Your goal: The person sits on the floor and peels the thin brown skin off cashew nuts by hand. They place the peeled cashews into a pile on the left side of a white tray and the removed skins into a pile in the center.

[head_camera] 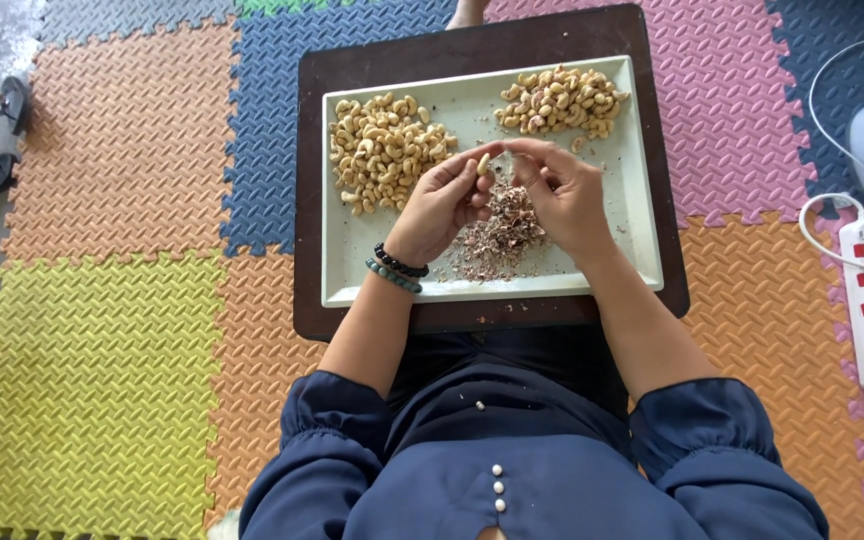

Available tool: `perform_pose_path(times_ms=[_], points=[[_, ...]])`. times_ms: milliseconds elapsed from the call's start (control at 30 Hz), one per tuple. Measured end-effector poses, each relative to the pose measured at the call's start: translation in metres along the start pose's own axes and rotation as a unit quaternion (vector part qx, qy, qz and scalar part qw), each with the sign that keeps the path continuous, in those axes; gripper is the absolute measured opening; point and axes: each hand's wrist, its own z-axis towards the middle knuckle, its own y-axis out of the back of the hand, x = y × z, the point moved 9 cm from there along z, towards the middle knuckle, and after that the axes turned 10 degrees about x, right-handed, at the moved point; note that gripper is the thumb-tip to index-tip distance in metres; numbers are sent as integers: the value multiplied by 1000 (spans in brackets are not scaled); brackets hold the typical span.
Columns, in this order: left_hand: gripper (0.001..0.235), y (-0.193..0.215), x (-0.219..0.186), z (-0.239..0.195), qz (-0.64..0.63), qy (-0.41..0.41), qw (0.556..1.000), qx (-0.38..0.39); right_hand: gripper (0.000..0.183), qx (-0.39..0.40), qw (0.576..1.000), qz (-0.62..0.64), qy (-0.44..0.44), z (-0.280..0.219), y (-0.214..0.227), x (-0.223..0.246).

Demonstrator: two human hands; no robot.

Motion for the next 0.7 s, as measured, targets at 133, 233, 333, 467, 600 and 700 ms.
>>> perform_pose_path(times_ms=[133,233,333,467,600,700], points=[[43,10,-5,1,-28,-10,1000,7,24,-15,999,9,-39,-4,17,-17],[37,36,-24,1,97,-58,991,-78,30,-53,997,-31,-42,1,37,-12],[35,54,-51,-11,187,-113,958,-185,45,-65,983,-84,-151,2,55,-23],[78,59,-59,-18,286,-143,912,-258,51,6,954,-276,-120,21,47,-14],[78,49,-47,-10,303,-101,922,-220,68,113,852,-507,-67,42,15,-43],[35,35,-38,-7,358,-98,919,-136,68,118,807,-577,27,52,1,-37]])
